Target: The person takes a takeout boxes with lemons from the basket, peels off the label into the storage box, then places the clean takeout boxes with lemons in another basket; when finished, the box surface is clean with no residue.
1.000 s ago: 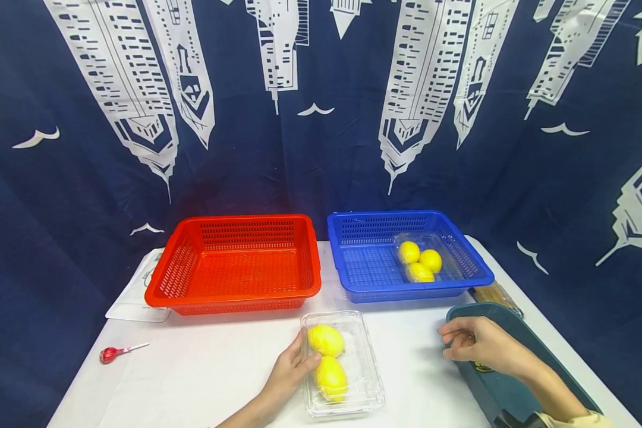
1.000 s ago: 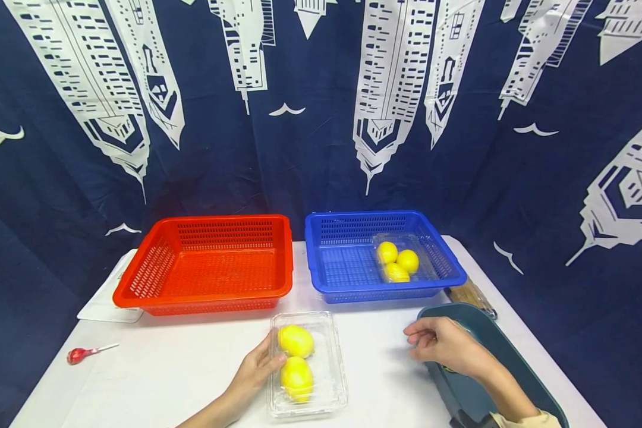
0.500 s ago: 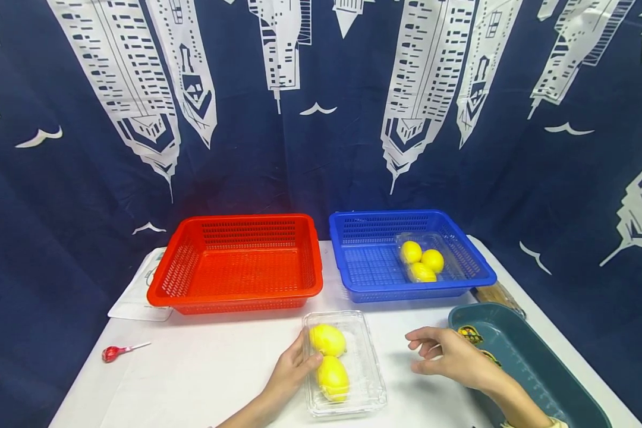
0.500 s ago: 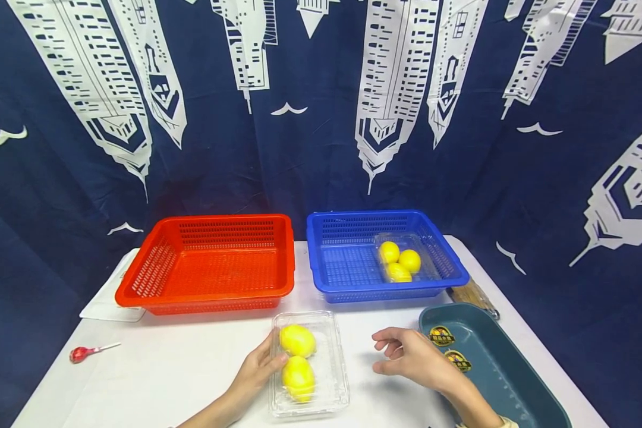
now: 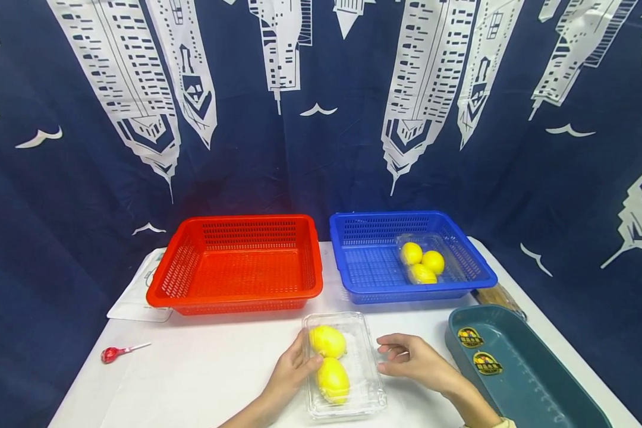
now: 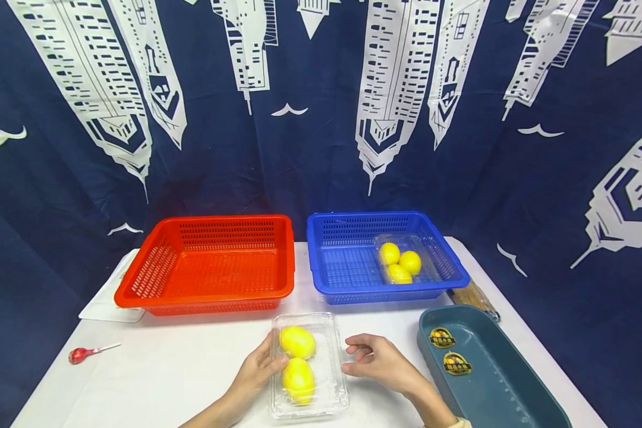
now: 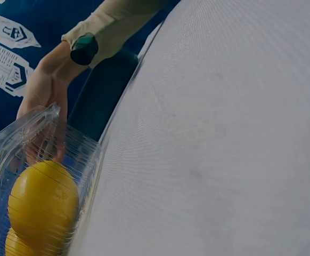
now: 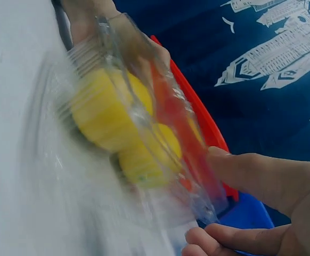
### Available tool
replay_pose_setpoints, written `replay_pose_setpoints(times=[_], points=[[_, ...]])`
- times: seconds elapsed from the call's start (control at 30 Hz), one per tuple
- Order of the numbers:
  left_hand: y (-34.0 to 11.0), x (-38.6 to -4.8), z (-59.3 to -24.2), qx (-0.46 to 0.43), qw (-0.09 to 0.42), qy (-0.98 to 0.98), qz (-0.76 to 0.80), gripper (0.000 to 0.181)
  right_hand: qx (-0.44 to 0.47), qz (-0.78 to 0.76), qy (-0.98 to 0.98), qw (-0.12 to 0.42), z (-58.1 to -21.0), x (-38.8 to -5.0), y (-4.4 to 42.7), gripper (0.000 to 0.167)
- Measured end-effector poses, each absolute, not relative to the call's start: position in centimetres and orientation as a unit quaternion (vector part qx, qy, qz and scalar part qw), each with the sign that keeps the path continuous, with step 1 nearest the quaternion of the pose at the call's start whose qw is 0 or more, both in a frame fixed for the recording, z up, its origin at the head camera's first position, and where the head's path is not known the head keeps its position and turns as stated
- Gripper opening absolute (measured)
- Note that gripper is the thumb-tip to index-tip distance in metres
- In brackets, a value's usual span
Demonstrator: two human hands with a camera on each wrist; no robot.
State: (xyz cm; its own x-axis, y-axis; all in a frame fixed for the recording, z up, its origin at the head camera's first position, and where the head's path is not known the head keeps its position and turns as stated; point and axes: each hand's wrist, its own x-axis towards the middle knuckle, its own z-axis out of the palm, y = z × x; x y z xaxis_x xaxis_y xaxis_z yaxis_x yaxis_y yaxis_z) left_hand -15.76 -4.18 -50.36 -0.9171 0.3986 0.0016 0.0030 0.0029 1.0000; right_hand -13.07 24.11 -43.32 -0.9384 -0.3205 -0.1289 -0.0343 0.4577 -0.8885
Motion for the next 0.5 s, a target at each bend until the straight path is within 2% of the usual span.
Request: replay_pose_setpoints(times=[0.23,0.5], points=[[-4.3,-16.0,-50.3,0.141,0.149,0.686,0.698,0.085,-0.089,-0.521,0.839,0.129,-44.0,-13.6,22.8,0.06],[-4.4,-15.9,-50.2,0.132,0.185,0.641,0.733,0.089,-0.044,-0.514,0.841,0.163,-44.7,-13.6,22.7,0.065]])
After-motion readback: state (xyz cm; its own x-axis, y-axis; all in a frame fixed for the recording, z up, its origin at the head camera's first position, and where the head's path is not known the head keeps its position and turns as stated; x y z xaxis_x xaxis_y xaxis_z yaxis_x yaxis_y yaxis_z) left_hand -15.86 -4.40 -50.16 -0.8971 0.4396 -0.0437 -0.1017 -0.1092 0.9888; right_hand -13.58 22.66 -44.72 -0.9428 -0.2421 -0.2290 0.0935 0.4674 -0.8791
